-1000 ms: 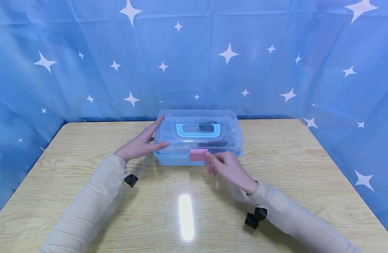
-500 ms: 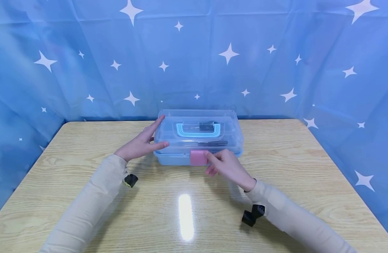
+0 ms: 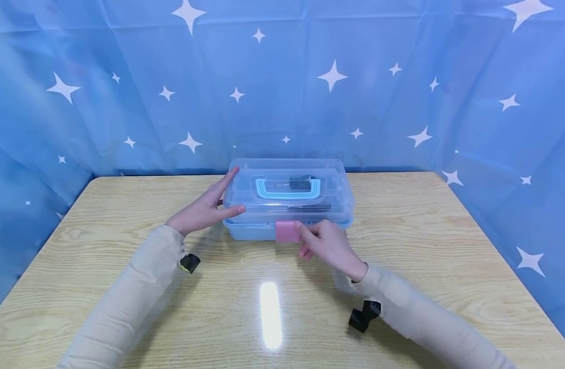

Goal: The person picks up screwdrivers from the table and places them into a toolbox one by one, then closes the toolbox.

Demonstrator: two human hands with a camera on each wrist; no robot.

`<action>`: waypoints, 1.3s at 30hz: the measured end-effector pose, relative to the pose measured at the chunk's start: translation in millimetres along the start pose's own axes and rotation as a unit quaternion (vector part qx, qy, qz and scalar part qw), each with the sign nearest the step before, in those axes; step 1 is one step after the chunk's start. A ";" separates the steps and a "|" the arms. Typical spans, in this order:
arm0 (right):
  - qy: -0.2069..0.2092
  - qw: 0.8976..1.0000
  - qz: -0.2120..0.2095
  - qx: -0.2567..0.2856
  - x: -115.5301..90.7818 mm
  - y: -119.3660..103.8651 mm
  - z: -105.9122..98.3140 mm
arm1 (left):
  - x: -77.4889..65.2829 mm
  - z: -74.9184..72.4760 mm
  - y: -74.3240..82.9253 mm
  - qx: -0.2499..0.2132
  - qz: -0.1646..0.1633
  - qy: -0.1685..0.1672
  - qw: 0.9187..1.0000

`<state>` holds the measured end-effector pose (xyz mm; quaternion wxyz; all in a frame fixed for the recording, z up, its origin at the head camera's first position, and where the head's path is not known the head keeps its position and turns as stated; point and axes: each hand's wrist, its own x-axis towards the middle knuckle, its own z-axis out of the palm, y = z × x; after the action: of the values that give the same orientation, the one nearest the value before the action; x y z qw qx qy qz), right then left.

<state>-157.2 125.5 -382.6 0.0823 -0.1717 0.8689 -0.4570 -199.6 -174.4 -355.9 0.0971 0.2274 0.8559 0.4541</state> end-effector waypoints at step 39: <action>-0.130 0.935 0.100 0.315 6.8 12.5 -3.7 | 4.9 0.7 -1.9 -0.005 -0.004 0.003 1.000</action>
<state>-167.5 132.3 -390.7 0.2900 -0.1073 0.6745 -0.6704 -204.2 -172.5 -357.6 0.0978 0.2223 0.8546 0.4590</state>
